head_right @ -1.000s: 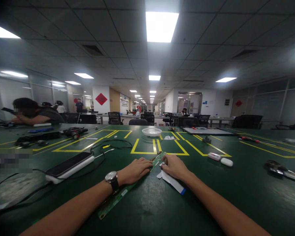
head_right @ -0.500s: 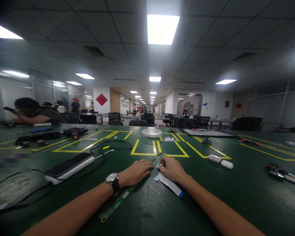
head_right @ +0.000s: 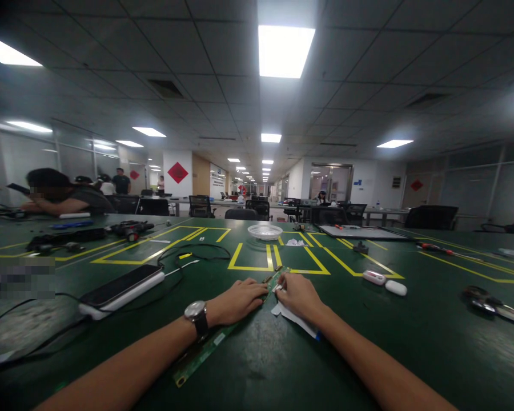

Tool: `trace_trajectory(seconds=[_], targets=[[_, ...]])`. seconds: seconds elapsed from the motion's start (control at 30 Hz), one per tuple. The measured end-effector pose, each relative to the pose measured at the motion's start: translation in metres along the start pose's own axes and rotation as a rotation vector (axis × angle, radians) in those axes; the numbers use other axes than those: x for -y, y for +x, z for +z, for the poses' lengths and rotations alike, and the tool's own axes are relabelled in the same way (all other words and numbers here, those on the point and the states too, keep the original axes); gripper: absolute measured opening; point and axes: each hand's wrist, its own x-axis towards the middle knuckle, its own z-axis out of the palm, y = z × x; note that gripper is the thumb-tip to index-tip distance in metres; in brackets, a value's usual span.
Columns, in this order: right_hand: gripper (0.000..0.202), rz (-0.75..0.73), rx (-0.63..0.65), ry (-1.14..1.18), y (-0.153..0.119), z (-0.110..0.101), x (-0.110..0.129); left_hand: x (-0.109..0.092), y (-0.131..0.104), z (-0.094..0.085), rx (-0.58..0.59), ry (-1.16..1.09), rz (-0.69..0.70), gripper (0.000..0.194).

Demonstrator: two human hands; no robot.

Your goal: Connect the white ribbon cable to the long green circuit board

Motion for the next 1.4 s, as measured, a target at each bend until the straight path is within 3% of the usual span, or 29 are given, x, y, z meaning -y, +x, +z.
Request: trace_trajectory(seconds=[0.27, 0.47, 0.73, 0.93, 1.4], targets=[[0.014, 0.006, -0.021, -0.088, -0.004, -0.002, 0.006, -0.005, 0.001, 0.000, -0.019, 0.057, -0.015, 0.030], [0.011, -0.101, -0.023, 0.044, 0.001, 0.004, -0.005, -0.007, 0.000, -0.003, 0.004, 0.016, -0.006, 0.027], [0.014, -0.237, 0.000, 0.154, 0.008, 0.006, -0.017, 0.002, 0.002, -0.001, 0.018, -0.023, 0.047, 0.029], [0.021, -0.247, 0.006, 0.132, 0.008, 0.006, -0.020, 0.010, 0.002, 0.001, 0.023, -0.036, 0.083, 0.032], [0.021, -0.362, 0.121, 0.203, 0.002, -0.015, -0.022, 0.016, 0.000, 0.002, 0.033, -0.081, 0.108, 0.039]])
